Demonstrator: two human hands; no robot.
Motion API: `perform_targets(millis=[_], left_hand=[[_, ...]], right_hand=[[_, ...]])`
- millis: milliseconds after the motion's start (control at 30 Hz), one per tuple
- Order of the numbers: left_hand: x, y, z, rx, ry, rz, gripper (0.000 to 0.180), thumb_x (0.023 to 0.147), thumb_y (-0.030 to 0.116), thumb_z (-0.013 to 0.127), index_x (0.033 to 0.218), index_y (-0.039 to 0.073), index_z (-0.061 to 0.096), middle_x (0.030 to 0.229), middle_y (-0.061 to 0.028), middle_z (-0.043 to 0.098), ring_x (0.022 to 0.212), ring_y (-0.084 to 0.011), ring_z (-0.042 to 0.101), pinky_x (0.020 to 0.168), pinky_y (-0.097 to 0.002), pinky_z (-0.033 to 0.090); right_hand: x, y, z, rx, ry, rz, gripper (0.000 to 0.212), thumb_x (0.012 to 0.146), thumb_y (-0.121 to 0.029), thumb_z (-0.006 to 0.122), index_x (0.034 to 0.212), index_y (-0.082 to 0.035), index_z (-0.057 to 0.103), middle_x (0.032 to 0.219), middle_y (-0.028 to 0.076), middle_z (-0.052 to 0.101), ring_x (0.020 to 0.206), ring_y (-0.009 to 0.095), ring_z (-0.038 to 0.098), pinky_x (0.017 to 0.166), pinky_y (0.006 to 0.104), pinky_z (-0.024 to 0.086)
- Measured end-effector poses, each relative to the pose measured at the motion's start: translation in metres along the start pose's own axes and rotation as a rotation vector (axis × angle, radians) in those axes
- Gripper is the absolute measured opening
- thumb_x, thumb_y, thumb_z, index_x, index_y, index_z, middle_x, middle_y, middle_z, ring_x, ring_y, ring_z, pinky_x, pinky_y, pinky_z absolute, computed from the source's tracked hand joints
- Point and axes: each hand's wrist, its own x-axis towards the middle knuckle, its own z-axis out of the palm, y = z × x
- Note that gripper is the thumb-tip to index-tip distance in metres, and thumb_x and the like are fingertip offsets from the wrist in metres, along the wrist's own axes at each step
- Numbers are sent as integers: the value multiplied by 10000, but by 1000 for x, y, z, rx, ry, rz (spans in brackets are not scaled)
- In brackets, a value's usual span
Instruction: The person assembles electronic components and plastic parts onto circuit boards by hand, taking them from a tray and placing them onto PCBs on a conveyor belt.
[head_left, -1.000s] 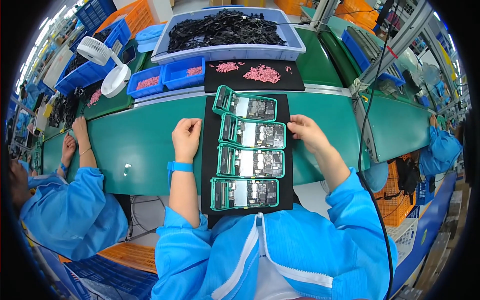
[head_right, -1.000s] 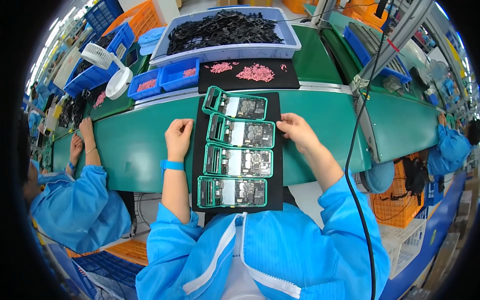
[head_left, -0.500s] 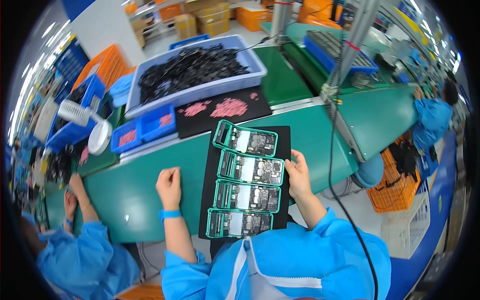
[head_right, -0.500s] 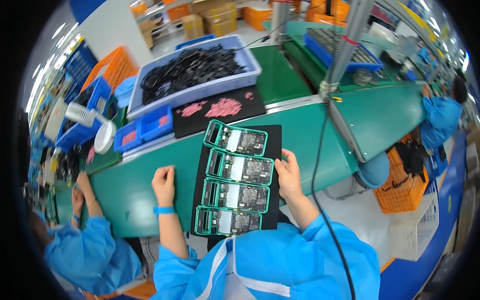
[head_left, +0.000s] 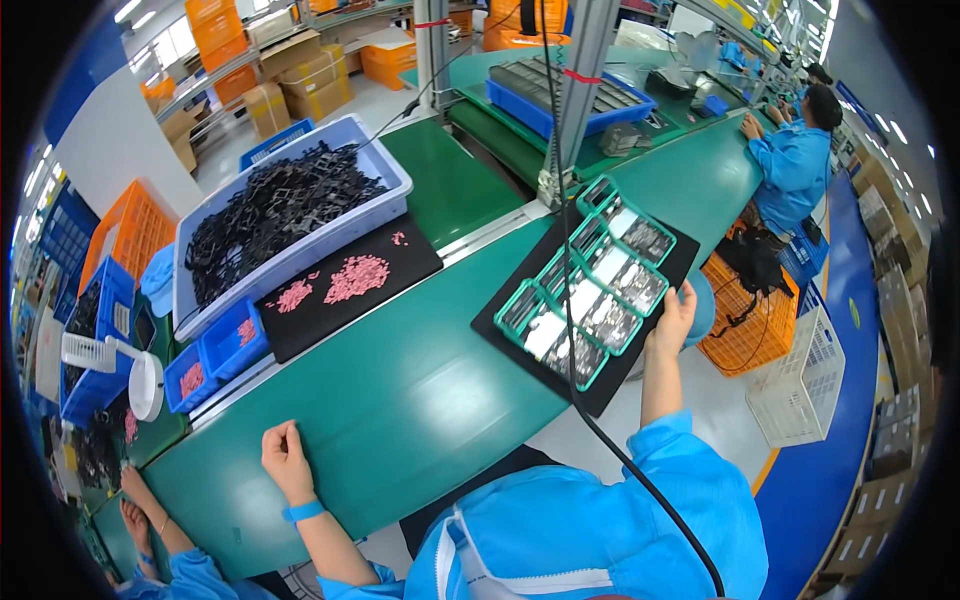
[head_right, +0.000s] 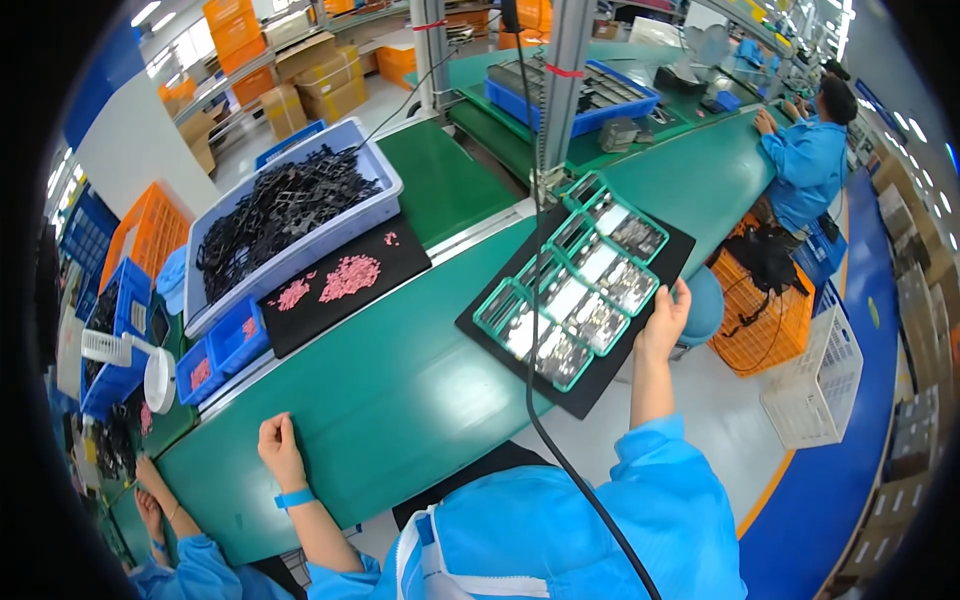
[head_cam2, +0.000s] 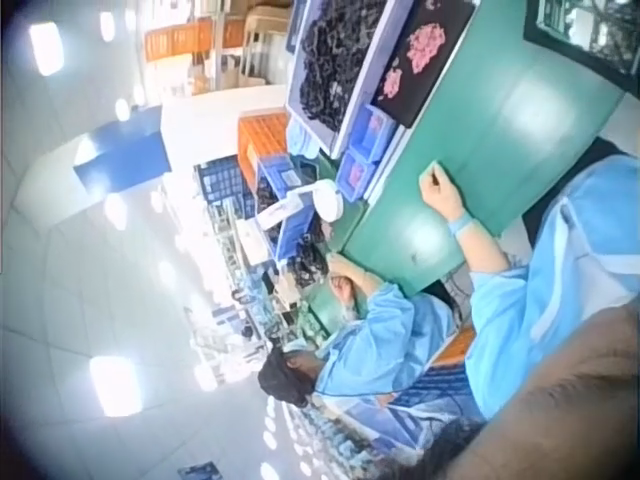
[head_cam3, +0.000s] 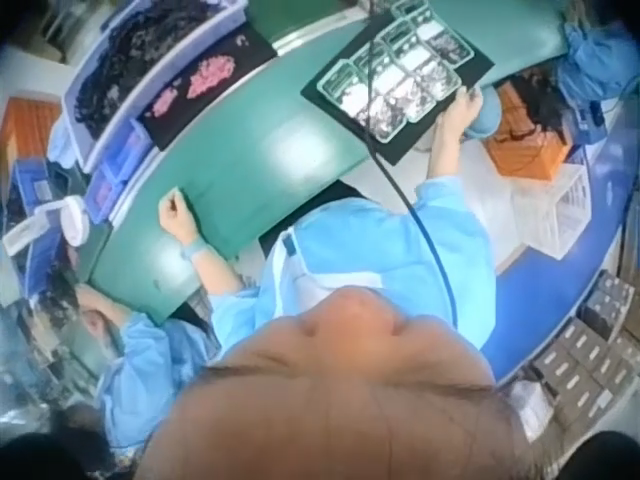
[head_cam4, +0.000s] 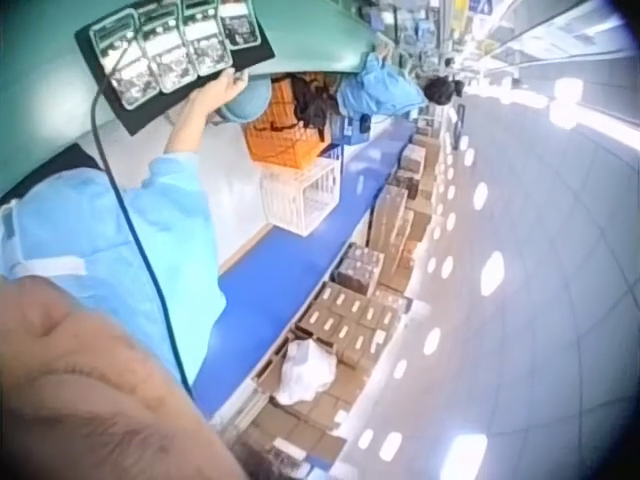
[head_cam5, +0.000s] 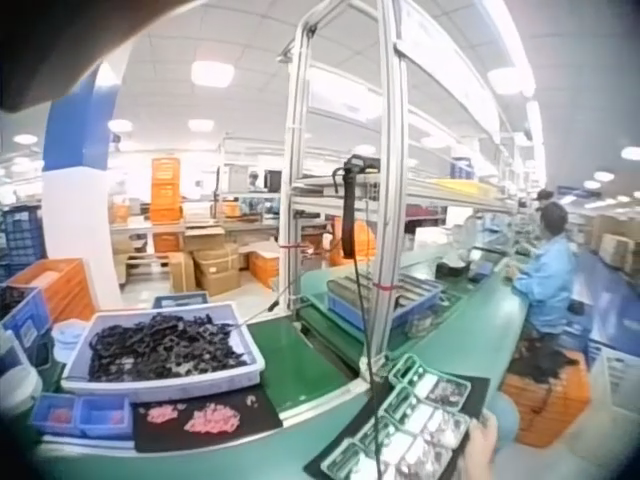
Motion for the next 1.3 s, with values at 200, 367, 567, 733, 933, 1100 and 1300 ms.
perform_targets(millis=[200,367,567,733,933,1100,1300], left_hand=[[-4,-4,-3,21,-23,-20,124,906,79,575,874,-22,639,855,-53,585,765,-127,529,694,-259,433],[-5,-9,-5,7,-29,-25,121,907,81,576,873,-21,633,858,-58,583,776,-138,535,714,-261,441],[-3,-10,-4,80,-29,-9,104,904,67,568,867,-15,621,863,-57,577,795,-141,535,732,-266,441],[-6,-15,-7,100,-23,-19,103,906,64,563,872,-20,612,871,-58,571,811,-143,535,750,-264,440],[-1,-8,3,121,-34,-22,112,913,74,561,872,-21,603,858,-57,563,814,-140,532,756,-264,439],[-2,-7,-5,155,-27,11,122,921,74,552,858,-19,601,854,-57,564,796,-139,530,740,-265,438],[2,-22,0,161,-13,74,133,923,106,576,868,-13,600,819,-48,585,752,-117,515,703,-262,440]], right_hand=[[114,11,-22,-122,250,29,226,931,-2,491,1157,1,486,1037,108,602,895,196,592,781,335,497],[205,30,-44,-190,443,44,213,881,29,516,1091,42,550,1005,115,617,882,211,587,779,345,488],[263,34,-59,-472,577,190,337,843,15,551,1177,54,570,1147,161,611,1021,280,596,854,373,467],[266,32,-63,-1094,357,212,334,795,-80,517,1078,67,616,1074,246,621,942,391,611,785,452,477],[181,35,-56,-1215,-19,-435,840,780,-413,705,1347,95,349,1360,373,297,1269,492,326,1076,473,285],[70,-21,19,-1390,-338,-217,1240,590,-530,819,1481,-52,101,1498,343,2,1401,493,21,1041,678,153],[62,-11,16,-1444,-274,-202,1132,662,-453,798,1472,-51,117,1505,318,34,1398,489,65,1041,677,162]])
